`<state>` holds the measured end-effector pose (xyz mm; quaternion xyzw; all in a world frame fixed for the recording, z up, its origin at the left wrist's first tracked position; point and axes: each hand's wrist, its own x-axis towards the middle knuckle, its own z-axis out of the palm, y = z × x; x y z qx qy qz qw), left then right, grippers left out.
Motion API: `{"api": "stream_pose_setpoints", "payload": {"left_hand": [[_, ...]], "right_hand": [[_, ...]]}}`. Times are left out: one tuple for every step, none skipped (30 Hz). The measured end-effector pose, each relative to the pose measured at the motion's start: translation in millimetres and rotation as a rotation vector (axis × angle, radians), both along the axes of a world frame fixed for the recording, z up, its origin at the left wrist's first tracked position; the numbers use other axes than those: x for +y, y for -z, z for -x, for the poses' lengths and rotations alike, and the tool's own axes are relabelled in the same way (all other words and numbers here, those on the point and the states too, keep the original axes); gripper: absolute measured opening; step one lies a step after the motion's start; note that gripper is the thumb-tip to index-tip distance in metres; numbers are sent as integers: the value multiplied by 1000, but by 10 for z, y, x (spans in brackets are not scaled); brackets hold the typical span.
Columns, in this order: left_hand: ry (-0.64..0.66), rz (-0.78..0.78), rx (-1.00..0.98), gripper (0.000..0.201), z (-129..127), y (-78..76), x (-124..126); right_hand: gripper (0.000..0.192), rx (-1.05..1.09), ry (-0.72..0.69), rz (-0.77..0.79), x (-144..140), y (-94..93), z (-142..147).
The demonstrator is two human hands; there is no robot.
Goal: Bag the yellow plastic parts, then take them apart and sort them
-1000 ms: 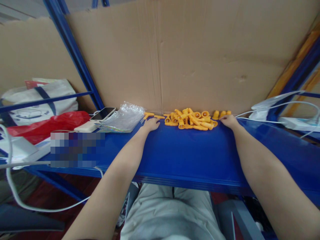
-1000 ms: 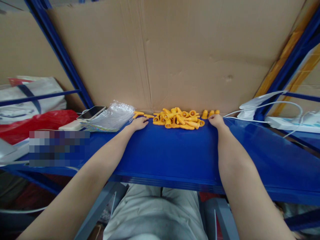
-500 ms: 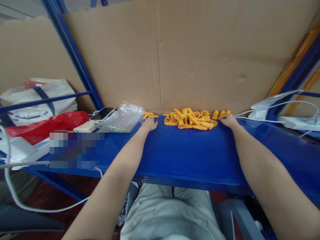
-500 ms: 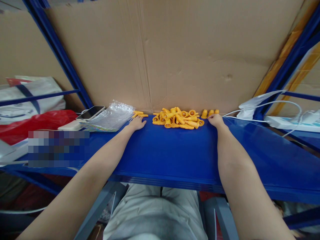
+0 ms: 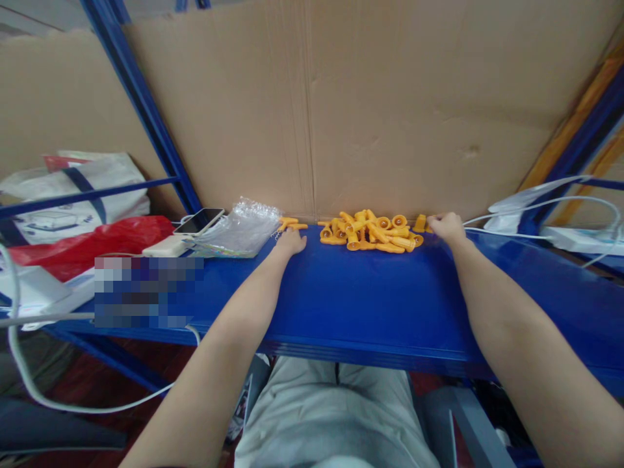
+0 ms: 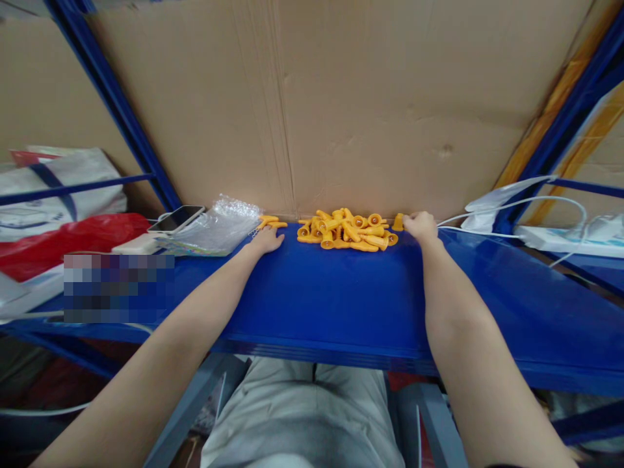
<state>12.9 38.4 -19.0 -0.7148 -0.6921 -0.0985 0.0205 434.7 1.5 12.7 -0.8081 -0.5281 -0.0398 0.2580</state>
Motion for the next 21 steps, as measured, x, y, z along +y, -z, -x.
{"api": "stream_pose_setpoints", "payload": {"left_hand": [[0, -3, 6, 55, -3, -4, -6], [-1, -6, 9, 54, -5, -7, -9], [-1, -10, 11, 54, -7, -8, -10], [-3, -14, 14, 54, -8, -9, -10], [-4, -17, 19, 53, -9, -10, -11], [-4, -21, 24, 53, -11, -10, -13], [-4, -26, 30, 53, -13, -11, -16], [-4, -32, 35, 52, -16, -13, -20], [-3, -40, 35, 51, -19, -15, -25], [-5, -49, 32, 50, -23, -18, -30], [-7, -60, 27, 49, -28, -20, -34], [-10, -74, 20, 48, -33, -22, -36], [-10, -93, 15, 46, -39, -24, -37], [-2, -117, 11, 45, -45, -24, -34], [16, -148, 7, 43, -52, -24, -30], [44, -185, 3, 41, -60, -23, -25], [79, -226, -2, 39, -69, -22, -19], [118, -268, -8, 37, -79, -22, -14], [157, -311, -14, 35, -90, -24, -11], [196, -353, -19, 34, -103, -29, -11], [234, -393, -25, 33, -117, -36, -13]], "right_hand": [[35, 8, -12, 1, 2, -37, 36], [35, 22, -33, 11, 9, -72, 76], [35, 42, -61, 38, 17, -104, 120], [33, 64, -89, 82, 27, -134, 168], [31, 81, -113, 144, 35, -160, 218], [28, 92, -131, 216, 42, -182, 266], [24, 99, -148, 288, 47, -200, 311], [21, 105, -164, 353, 50, -213, 350], [18, 112, -179, 406, 50, -223, 380], [16, 119, -195, 443, 49, -230, 400], [15, 125, -212, 468, 48, -235, 411], [14, 127, -221, 482, 47, -237, 415], [13, 127, -229, 487, 47, -238, 412], [12, 126, -236, 483, 47, -239, 406], [12, 129, -245, 473, 48, -239, 398], [13, 132, -254, 458, 50, -240, 390], [15, 133, -260, 442, 53, -242, 382], [17, 130, -265, 430, 58, -246, 376], [19, 117, -267, 423, 65, -253, 370], [20, 94, -266, 423, 74, -262, 366], [21, 60, -264, 425, 86, -274, 362]]}}
